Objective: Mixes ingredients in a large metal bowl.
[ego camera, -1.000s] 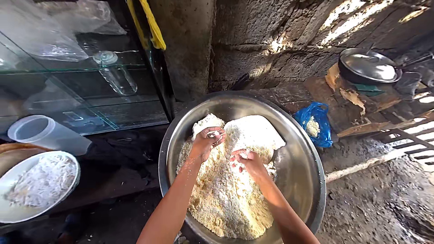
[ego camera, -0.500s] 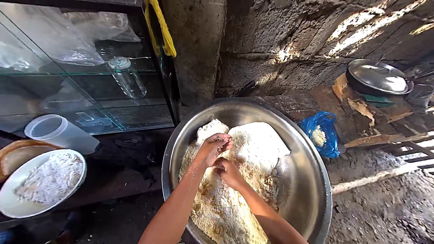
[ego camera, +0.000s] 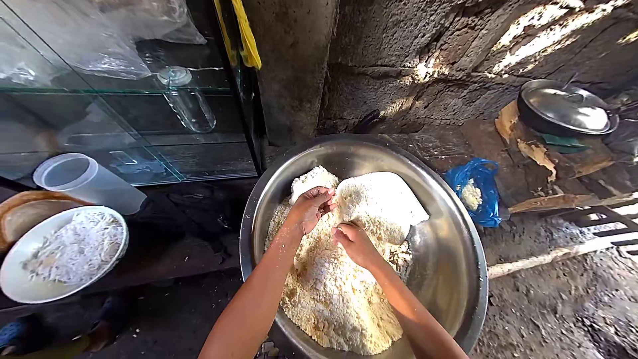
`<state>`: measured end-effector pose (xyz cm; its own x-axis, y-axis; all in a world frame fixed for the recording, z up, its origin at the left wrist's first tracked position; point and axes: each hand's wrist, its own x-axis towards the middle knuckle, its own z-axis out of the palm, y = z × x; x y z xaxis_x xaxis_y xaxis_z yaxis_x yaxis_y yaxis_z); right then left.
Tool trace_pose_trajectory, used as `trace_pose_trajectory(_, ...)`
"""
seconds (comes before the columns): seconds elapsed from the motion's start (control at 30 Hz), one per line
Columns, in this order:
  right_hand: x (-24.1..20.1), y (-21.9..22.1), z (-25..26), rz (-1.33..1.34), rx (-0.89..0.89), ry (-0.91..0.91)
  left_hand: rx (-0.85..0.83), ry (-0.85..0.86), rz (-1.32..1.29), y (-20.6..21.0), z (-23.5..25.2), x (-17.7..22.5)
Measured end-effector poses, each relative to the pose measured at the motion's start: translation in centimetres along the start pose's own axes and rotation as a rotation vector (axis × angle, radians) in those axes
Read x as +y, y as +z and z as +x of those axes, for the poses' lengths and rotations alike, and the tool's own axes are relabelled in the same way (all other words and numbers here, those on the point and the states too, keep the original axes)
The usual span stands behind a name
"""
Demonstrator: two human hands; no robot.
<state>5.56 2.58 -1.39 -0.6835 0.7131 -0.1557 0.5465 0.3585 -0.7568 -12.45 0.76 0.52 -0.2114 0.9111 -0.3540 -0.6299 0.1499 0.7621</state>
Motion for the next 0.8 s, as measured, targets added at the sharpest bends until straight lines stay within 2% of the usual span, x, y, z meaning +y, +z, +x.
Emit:
trace_pose_trajectory(0.1, -0.8, 2.4, 0.8, -0.171, -0.065, -0.144, 0.051, 0.083, 0.285, -0.2, 0.2, -0.6)
trace_pose_trajectory(0.2, -2.7, 5.1, -0.7, -0.207, -0.338, -0.247, 0.027, 0.137, 0.651, -0.5, 0.2, -1.4)
trace_pose_trajectory(0.23, -2.8, 5.3, -1.1, -0.205, -0.363, -0.258, 0.014, 0.149, 0.726, -0.7, 0.4, -1.7)
trace_pose_trajectory(0.3, -1.8, 4.0, -1.6, -0.146, -0.27, -0.23, 0.009, 0.17, 0.891, -1.1, 0.8, -1.8)
trace_pose_trajectory(0.4, 0.1, 1.0, -1.6, -0.1, -0.115, -0.091, 0.035, 0.156, 1.105, -0.9, 0.6, -1.1)
trace_pose_trajectory(0.53, -1.0, -1.0, -2.3, -0.008, -0.039, 0.088, 0.034, 0.177, 1.12, -0.4, -0.4, -0.8)
trace_pose_trajectory(0.63, -1.6, -1.9, -2.2, 0.053, -0.166, 0.088, 0.026, 0.2, 1.096, -0.6, -0.6, -1.1)
trace_pose_trajectory(0.8, -2.9, -2.2, -1.4, -0.031, -0.057, 0.14, 0.035, 0.215, 1.098, -0.7, -0.2, -1.0)
